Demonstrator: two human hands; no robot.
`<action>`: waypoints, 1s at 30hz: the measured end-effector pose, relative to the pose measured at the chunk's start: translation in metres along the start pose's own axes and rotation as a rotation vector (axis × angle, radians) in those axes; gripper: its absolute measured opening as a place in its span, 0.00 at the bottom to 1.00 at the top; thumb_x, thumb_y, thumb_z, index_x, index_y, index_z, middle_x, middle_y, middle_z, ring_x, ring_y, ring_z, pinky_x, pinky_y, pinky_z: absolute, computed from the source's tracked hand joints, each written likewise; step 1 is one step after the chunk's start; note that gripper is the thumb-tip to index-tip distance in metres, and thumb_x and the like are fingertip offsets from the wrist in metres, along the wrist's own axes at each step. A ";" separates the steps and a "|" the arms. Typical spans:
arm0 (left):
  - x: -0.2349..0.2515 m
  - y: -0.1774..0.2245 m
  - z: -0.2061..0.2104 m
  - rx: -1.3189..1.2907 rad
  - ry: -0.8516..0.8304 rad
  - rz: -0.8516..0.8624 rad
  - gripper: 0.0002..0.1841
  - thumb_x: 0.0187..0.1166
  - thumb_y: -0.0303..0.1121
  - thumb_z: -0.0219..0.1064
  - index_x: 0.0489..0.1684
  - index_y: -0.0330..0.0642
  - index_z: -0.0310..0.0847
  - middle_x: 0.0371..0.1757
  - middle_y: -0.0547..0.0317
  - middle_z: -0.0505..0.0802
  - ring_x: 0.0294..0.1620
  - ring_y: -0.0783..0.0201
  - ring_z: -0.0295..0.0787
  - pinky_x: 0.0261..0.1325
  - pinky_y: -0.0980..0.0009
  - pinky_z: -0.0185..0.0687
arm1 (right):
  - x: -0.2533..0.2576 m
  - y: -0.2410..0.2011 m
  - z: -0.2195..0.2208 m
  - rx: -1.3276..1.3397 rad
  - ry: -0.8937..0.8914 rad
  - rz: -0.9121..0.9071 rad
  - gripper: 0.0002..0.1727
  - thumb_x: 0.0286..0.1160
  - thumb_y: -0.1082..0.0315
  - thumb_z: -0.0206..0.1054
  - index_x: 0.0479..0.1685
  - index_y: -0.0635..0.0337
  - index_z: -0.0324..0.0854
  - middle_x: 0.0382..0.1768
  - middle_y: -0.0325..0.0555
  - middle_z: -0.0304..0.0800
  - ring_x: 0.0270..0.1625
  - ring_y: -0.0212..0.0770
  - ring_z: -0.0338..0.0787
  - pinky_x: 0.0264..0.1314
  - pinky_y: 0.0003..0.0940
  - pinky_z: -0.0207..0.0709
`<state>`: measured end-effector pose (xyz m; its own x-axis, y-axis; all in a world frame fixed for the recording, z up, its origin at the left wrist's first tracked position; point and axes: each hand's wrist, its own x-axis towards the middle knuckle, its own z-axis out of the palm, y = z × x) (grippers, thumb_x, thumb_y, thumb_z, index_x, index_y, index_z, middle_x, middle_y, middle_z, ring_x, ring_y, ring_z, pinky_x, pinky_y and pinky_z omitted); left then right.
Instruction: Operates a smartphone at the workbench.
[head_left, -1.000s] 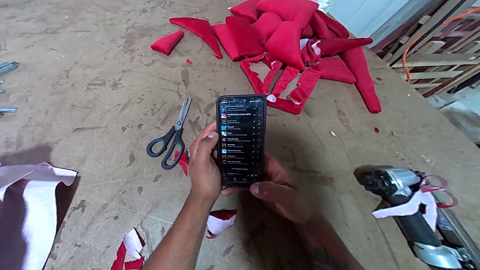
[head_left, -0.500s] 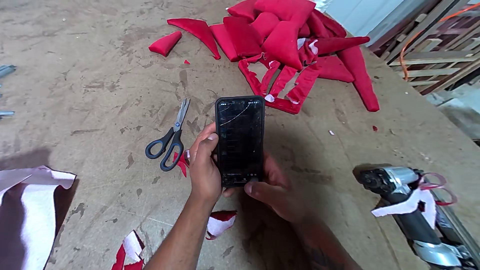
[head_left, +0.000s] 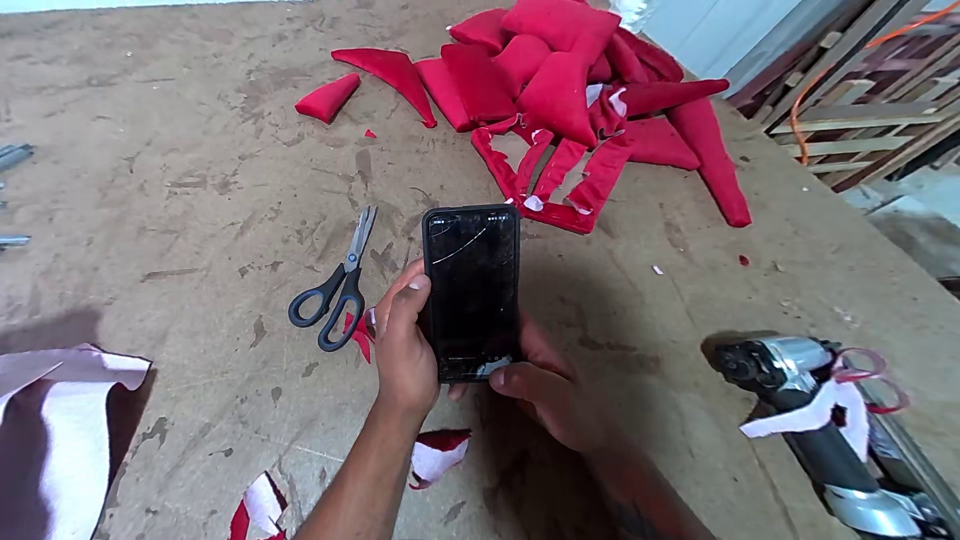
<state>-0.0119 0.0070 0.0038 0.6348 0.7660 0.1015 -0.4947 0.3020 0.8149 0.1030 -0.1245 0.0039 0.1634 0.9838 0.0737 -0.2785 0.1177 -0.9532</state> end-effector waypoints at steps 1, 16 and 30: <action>0.000 0.000 0.000 -0.002 0.002 0.003 0.26 0.90 0.48 0.42 0.66 0.45 0.82 0.53 0.48 0.91 0.49 0.58 0.92 0.47 0.56 0.91 | 0.000 0.000 0.000 -0.001 0.004 0.000 0.30 0.78 0.70 0.59 0.82 0.53 0.63 0.60 0.58 0.87 0.55 0.54 0.92 0.58 0.51 0.89; -0.001 0.000 0.001 -0.053 -0.003 -0.026 0.26 0.89 0.49 0.44 0.60 0.43 0.86 0.50 0.48 0.93 0.49 0.59 0.93 0.51 0.56 0.91 | 0.000 -0.002 0.004 -0.082 0.050 0.046 0.32 0.74 0.67 0.66 0.80 0.49 0.63 0.54 0.48 0.90 0.50 0.42 0.92 0.54 0.40 0.89; -0.001 -0.001 0.001 -0.062 0.011 -0.026 0.25 0.89 0.49 0.45 0.56 0.44 0.87 0.47 0.50 0.93 0.47 0.61 0.94 0.50 0.57 0.92 | 0.001 0.001 0.006 -0.100 0.078 -0.008 0.27 0.79 0.66 0.62 0.79 0.51 0.65 0.52 0.49 0.89 0.46 0.43 0.92 0.48 0.39 0.89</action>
<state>-0.0114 0.0050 0.0038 0.6411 0.7639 0.0742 -0.5141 0.3557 0.7805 0.0975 -0.1228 0.0047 0.2397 0.9688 0.0624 -0.1820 0.1080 -0.9773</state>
